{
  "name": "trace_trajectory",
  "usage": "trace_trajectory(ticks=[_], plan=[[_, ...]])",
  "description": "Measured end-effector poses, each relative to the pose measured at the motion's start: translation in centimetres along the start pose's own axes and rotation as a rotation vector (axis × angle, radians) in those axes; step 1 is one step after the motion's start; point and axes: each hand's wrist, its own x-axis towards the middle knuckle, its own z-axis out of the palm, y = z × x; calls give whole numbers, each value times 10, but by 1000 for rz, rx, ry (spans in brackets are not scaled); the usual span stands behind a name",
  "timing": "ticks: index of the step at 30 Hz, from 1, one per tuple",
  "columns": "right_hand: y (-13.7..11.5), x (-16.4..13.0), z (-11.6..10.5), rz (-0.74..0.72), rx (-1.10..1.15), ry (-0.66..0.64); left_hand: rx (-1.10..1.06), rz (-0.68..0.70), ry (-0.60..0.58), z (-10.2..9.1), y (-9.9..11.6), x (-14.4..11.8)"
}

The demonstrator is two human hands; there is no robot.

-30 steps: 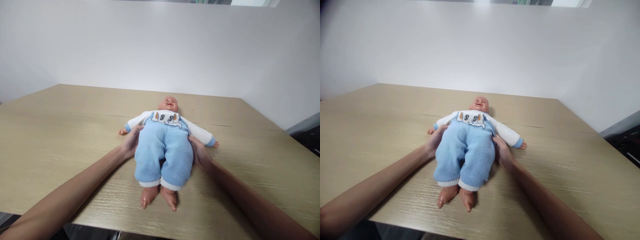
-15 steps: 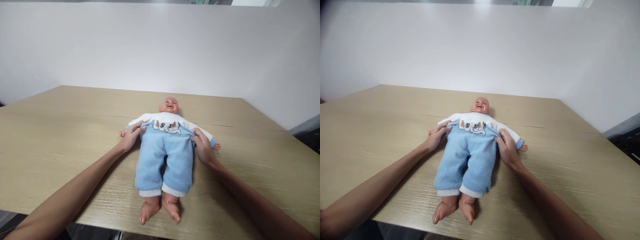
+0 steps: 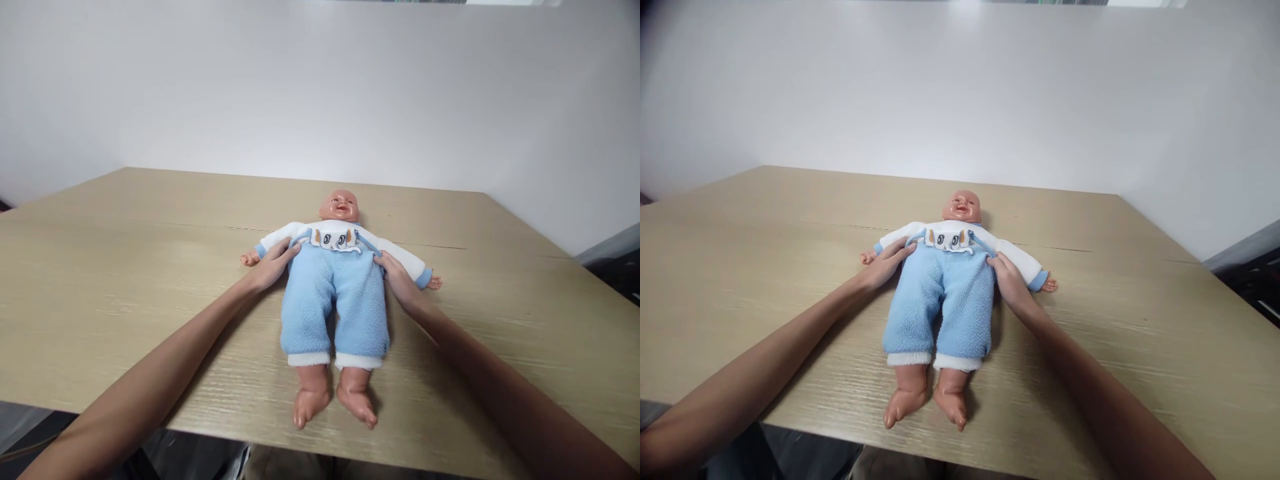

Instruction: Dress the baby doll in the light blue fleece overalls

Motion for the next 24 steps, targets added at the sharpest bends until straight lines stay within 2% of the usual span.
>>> trace_trajectory(ticks=[2,4,7,10,13,16,21,24], plan=[[0,-9,1,8,-55,28,65,-59,-25,-7,-2,-4],[-2,-16,8,37,21,37,45,-91,-38,-8,-4,-6],[-8,-23,21,76,282,12,-204,-97,-14,5,-8,-4],[-10,-23,26,79,357,-13,-486,-112,56,21,-9,0],[-9,-17,24,53,353,-13,-564,-94,54,26,-8,2],[-7,-10,23,14,386,17,-609,-95,-17,20,-9,3],[-3,-8,14,-14,246,-12,-617,-39,-95,12,-14,7],[-3,-12,-1,-57,47,-58,-536,-4,-94,6,-15,7]])
